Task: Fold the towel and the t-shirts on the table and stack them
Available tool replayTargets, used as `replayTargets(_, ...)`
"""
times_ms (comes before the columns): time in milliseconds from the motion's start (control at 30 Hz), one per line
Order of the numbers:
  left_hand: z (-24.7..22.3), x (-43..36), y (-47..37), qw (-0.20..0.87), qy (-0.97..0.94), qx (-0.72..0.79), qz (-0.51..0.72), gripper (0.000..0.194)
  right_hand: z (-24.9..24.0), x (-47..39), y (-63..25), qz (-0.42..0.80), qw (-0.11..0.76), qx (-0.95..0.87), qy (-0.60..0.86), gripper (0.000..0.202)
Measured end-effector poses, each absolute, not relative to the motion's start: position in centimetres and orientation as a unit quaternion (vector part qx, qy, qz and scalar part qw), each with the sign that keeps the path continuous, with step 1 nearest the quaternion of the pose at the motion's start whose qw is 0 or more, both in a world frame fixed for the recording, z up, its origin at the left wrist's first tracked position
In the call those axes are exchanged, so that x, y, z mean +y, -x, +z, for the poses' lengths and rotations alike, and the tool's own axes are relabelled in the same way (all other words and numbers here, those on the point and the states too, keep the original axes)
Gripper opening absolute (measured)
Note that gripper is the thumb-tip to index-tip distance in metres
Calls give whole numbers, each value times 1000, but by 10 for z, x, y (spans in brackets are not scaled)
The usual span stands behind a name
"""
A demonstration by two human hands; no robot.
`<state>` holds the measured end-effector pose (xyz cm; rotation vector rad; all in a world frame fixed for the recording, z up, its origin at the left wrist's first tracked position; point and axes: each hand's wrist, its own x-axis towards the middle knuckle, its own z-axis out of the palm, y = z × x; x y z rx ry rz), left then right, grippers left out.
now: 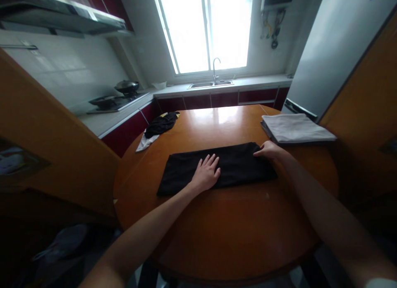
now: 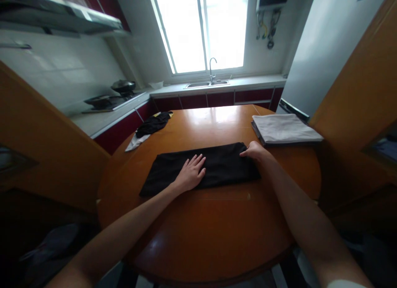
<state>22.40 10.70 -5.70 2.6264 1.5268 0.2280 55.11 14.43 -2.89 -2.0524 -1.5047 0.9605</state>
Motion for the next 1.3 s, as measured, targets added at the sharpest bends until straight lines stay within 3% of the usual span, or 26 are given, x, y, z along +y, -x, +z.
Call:
replayTargets(367,-56,106,-225,57,-858,505,82,58,-12,132,-569,457,164,-550,679,32)
replayTargets(533,-53,109,-224,64,-857,500,102,59,-13,133,-573,512,205,-541,634,45)
replayTargets(733,-49,133,-227,28,-849,513,123,61,4,126,-557,568,317,-505,568,55)
replayTargets(1067,-62,151,-234,57,-840,531,98,63,38,115,-505,506,399,-506,574,61)
replayTargets(1200,-56,151,-235,100,-826,531,160,59,54,118,-478,522,422,-489,557,66)
replayTargets(1300,-40,150,-235,194,-790,494,307,52,63,121,-447,510,421,-502,558,72)
